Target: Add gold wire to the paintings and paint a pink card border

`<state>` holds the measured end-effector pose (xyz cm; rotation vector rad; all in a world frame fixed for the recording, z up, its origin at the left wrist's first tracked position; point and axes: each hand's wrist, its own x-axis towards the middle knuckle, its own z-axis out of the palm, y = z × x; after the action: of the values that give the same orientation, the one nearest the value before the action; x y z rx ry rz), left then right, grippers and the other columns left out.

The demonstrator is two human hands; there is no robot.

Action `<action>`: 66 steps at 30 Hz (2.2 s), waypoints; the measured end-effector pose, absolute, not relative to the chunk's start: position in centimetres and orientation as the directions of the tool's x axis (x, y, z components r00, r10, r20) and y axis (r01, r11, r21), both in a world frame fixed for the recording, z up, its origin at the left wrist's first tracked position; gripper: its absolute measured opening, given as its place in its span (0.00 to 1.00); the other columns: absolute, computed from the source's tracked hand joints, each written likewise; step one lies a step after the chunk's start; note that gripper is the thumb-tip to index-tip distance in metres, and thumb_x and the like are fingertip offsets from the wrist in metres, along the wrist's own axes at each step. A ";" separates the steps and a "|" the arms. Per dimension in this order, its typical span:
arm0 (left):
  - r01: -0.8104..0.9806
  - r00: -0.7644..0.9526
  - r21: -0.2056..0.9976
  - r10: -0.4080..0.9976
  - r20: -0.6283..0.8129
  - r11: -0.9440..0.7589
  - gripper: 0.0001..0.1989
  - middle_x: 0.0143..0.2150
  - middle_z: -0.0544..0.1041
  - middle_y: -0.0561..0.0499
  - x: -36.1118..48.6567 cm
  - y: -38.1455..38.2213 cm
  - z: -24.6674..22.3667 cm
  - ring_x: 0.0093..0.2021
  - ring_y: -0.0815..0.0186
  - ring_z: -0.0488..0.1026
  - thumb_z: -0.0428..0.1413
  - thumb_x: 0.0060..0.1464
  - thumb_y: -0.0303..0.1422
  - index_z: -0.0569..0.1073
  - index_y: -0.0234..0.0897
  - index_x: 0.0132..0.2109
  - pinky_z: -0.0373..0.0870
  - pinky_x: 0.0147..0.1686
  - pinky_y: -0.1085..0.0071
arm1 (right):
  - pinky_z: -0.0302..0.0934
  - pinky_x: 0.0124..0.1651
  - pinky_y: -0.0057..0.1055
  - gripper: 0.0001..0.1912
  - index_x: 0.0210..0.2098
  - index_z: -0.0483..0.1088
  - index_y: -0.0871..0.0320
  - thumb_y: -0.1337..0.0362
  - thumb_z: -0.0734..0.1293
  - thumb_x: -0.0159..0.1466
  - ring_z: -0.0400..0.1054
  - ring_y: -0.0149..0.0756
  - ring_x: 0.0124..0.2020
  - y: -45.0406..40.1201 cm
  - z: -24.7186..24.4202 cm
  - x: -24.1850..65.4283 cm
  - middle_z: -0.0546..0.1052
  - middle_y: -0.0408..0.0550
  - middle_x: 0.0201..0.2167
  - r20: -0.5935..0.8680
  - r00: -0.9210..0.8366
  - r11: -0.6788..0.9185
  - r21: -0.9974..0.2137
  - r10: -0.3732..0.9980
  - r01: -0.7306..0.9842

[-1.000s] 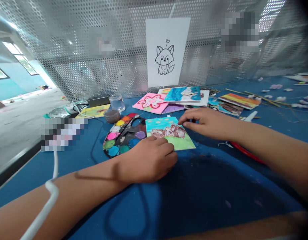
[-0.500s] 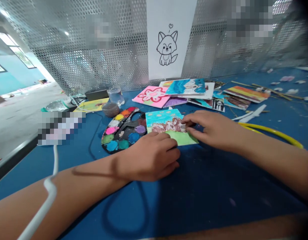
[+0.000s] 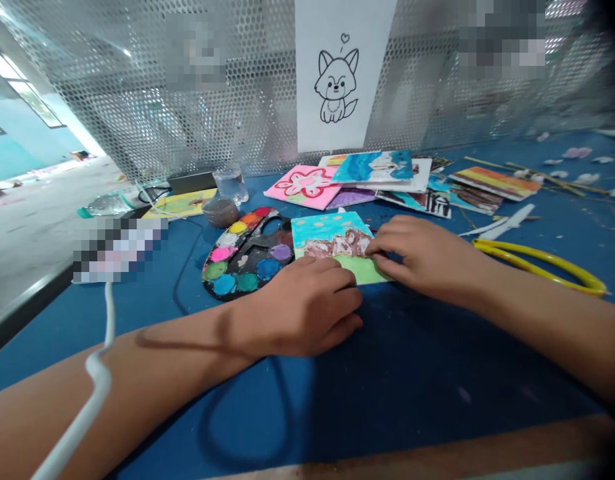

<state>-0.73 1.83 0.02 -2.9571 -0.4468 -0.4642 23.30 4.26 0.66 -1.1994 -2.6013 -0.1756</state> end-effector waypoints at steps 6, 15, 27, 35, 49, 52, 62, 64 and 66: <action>0.315 0.914 -0.056 0.286 0.288 -0.948 0.16 0.43 0.77 0.41 -0.6 1.9 0.0 0.43 0.56 0.74 0.46 0.68 0.36 0.76 0.32 0.39 0.72 0.44 0.60 | 0.58 0.43 0.38 0.14 0.36 0.78 0.59 0.64 0.60 0.65 0.68 0.44 0.38 4.3 0.5 23.2 0.77 0.53 0.33 0.261 -0.616 0.635 0.015 0.743 0.772; 0.305 0.922 -0.019 0.291 0.257 -0.952 0.11 0.39 0.76 0.43 -0.5 1.8 0.1 0.40 0.57 0.73 0.50 0.65 0.34 0.73 0.33 0.38 0.71 0.42 0.62 | 0.58 0.40 0.34 0.12 0.34 0.75 0.59 0.66 0.60 0.65 0.68 0.41 0.38 4.5 -0.1 23.3 0.74 0.52 0.32 0.262 -0.624 0.646 0.002 0.736 0.763; 0.328 0.917 -0.003 0.317 0.243 -0.945 0.12 0.41 0.77 0.43 -0.5 1.8 0.1 0.41 0.57 0.74 0.50 0.65 0.35 0.74 0.33 0.38 0.72 0.44 0.61 | 0.54 0.37 0.32 0.13 0.34 0.75 0.59 0.66 0.59 0.65 0.66 0.39 0.35 4.3 -0.3 23.0 0.72 0.52 0.30 0.281 -0.644 0.662 0.040 0.712 0.749; 0.323 0.918 -0.026 0.306 0.253 -0.946 0.12 0.40 0.77 0.43 -0.4 1.8 0.0 0.41 0.57 0.73 0.50 0.65 0.36 0.74 0.33 0.39 0.71 0.44 0.61 | 0.56 0.39 0.33 0.14 0.37 0.76 0.59 0.67 0.58 0.65 0.66 0.40 0.36 4.3 -0.3 22.9 0.74 0.53 0.32 0.259 -0.675 0.688 0.050 0.691 0.724; 0.450 0.872 -0.018 0.435 0.226 -0.893 0.15 0.52 0.75 0.39 0.3 3.1 1.1 0.53 0.52 0.71 0.50 0.65 0.34 0.76 0.29 0.49 0.69 0.53 0.56 | 0.63 0.47 0.37 0.14 0.38 0.78 0.59 0.63 0.60 0.63 0.73 0.42 0.42 4.7 0.9 24.0 0.79 0.52 0.39 0.254 -0.561 0.607 -0.161 0.788 0.778; 0.520 0.849 -0.057 0.509 0.139 -0.852 0.20 0.59 0.72 0.39 1.0 3.7 1.6 0.58 0.49 0.68 0.50 0.67 0.36 0.73 0.28 0.58 0.66 0.58 0.51 | 0.64 0.48 0.37 0.14 0.39 0.78 0.58 0.64 0.62 0.61 0.73 0.42 0.44 4.9 1.0 24.1 0.79 0.52 0.41 0.222 -0.491 0.534 -0.215 0.842 0.818; 0.514 0.858 -0.092 0.512 0.048 -0.853 0.22 0.62 0.71 0.42 2.8 4.9 1.8 0.62 0.48 0.65 0.50 0.68 0.39 0.72 0.34 0.62 0.63 0.61 0.49 | 0.64 0.39 0.30 0.13 0.40 0.79 0.55 0.67 0.63 0.59 0.73 0.36 0.34 4.9 1.2 23.9 0.81 0.46 0.35 0.103 -0.310 0.326 -0.321 0.945 0.889; 0.505 0.863 -0.093 0.504 0.037 -0.858 0.21 0.60 0.72 0.44 3.0 5.1 2.0 0.61 0.50 0.65 0.50 0.68 0.39 0.74 0.34 0.60 0.63 0.61 0.51 | 0.64 0.41 0.31 0.14 0.40 0.79 0.55 0.67 0.63 0.59 0.73 0.36 0.36 4.8 1.2 23.8 0.81 0.46 0.37 0.105 -0.317 0.334 -0.316 0.943 0.888; 0.497 0.868 -0.098 0.496 0.030 -0.862 0.20 0.59 0.73 0.44 3.1 5.3 2.2 0.60 0.51 0.66 0.50 0.68 0.39 0.75 0.34 0.59 0.64 0.59 0.53 | 0.65 0.44 0.32 0.14 0.40 0.79 0.55 0.67 0.63 0.58 0.74 0.38 0.40 4.7 1.2 23.7 0.81 0.47 0.39 0.116 -0.339 0.358 -0.300 0.934 0.884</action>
<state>3.07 5.31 2.17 -2.9363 -0.7826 -0.0061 23.73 4.72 1.22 -1.6200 -2.3562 0.2667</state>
